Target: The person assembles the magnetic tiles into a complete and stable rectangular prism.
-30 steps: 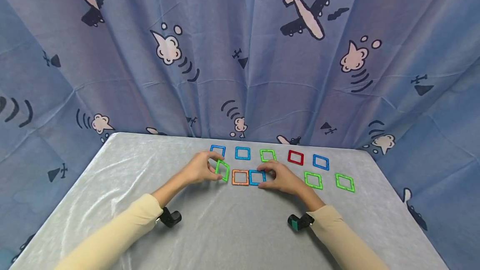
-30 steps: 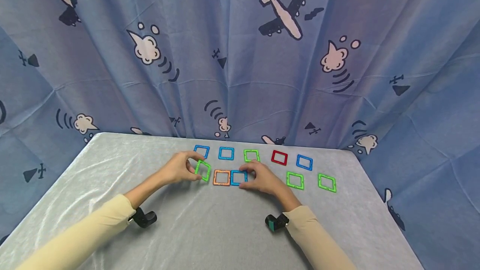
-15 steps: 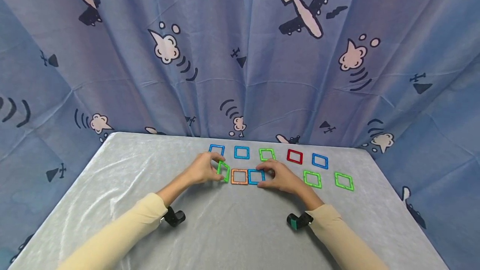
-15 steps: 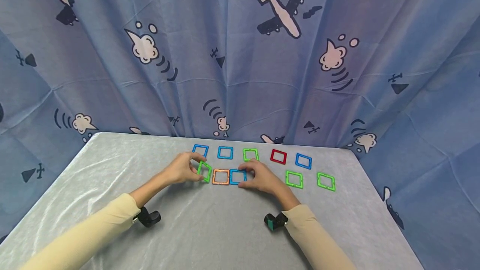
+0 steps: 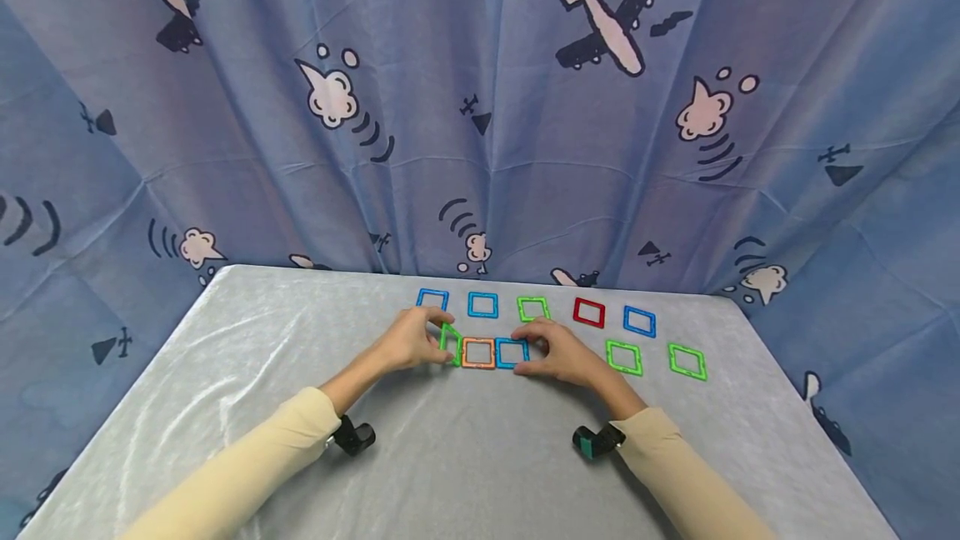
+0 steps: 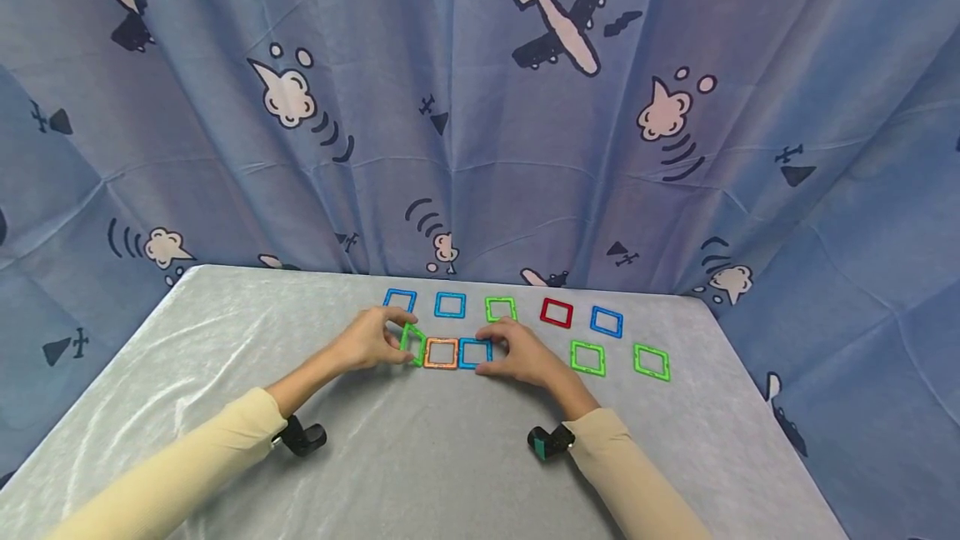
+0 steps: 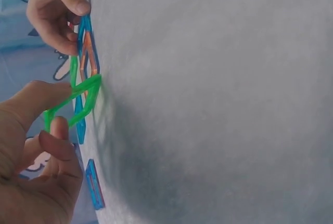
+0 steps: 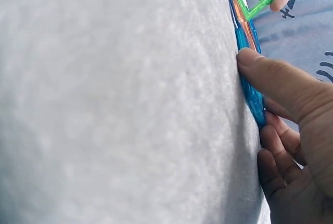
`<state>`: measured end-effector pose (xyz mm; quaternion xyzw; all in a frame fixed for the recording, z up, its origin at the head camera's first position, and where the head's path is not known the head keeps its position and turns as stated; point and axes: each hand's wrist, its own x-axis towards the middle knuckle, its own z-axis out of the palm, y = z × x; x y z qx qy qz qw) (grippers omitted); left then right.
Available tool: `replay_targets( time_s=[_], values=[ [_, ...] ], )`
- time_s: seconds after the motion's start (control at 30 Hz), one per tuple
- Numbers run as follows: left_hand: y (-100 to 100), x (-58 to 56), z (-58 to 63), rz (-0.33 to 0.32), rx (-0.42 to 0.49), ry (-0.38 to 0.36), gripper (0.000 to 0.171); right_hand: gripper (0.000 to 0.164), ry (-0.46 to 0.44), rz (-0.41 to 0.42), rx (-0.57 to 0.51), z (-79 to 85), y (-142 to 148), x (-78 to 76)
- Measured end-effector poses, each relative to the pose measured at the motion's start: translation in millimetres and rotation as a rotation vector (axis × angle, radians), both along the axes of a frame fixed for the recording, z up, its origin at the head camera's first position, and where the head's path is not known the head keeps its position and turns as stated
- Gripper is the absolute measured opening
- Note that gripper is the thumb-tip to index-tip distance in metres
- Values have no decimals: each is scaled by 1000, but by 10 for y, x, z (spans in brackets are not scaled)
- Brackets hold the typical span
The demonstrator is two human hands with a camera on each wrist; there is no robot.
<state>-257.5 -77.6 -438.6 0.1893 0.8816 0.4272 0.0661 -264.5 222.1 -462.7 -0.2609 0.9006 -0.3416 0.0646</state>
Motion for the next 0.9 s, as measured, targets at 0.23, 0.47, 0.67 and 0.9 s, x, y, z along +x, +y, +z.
replay_targets(
  time_s=[0.23, 0.47, 0.67, 0.9],
  values=[
    [24, 0, -27, -18, 83, -22, 61, 51, 7, 15, 4, -2, 6, 7],
    [53, -2, -18, -89, 123, -24, 64, 50, 4, 19, 2, 7, 7, 17],
    [36, -7, -32, -95, 115, -12, 63, 50, 14, 25, 4, 3, 5, 8],
    [53, -9, -57, -81, 107, 22, 60, 50, 35, 37, -13, -4, 14, -3]
  ],
)
